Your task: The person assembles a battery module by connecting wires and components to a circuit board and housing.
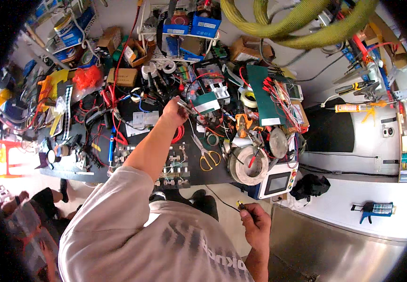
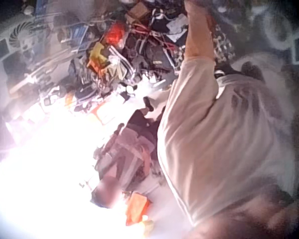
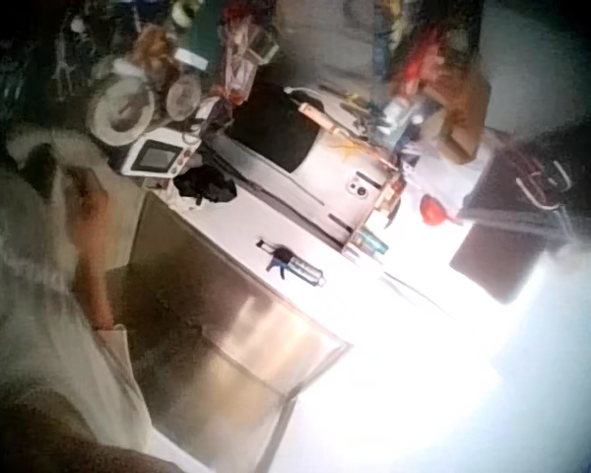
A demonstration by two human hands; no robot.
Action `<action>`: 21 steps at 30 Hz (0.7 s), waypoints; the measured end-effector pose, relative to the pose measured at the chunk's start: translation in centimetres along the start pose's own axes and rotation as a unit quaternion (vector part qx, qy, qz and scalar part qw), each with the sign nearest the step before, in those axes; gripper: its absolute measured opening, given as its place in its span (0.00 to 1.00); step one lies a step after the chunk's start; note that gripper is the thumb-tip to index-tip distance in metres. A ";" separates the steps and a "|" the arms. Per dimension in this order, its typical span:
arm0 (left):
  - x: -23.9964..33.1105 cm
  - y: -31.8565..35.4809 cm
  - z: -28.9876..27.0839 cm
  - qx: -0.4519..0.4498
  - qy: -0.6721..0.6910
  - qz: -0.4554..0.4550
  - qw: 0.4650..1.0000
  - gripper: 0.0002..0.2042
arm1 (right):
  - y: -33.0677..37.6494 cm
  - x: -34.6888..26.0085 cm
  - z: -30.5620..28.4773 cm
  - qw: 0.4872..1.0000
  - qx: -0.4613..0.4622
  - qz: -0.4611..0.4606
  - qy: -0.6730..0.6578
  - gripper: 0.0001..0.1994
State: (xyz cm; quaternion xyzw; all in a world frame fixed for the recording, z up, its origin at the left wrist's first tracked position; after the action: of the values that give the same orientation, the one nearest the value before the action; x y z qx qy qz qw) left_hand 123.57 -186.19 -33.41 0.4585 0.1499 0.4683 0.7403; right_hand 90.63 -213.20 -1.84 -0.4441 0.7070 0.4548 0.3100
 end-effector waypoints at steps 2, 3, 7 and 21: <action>-0.1 -0.3 0.7 -0.023 -0.016 -0.011 1.000 0.13 | -0.1 0.0 0.9 1.000 0.001 0.019 -0.007 0.06; -0.7 -0.7 0.5 -0.020 -0.006 -0.028 0.999 0.11 | -0.3 -0.2 1.4 1.000 0.000 0.015 -0.009 0.06; -6.0 4.8 2.7 -0.102 -0.031 -0.033 0.994 0.11 | -1.8 -1.3 2.3 0.999 0.016 -0.010 0.026 0.07; -6.5 26.2 5.6 -0.324 -0.046 -0.035 0.944 0.13 | -9.2 -8.4 5.3 0.971 0.011 -0.234 0.040 0.08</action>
State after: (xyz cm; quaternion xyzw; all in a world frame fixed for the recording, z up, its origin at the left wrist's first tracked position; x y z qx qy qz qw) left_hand 109.27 -190.90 -10.32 0.2100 -0.0283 0.4438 0.8707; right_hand 102.61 -207.17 -0.22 -0.6117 0.6001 0.3433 0.3846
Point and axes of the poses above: each hand's wrist, its own y-axis away from the middle knuckle, its own z-axis out of the palm, x = y × z, the point moved 6 cm from there along -y, towards the middle knuckle, and after that the axes turned 1 degree about -x, right-handed, at the moved point
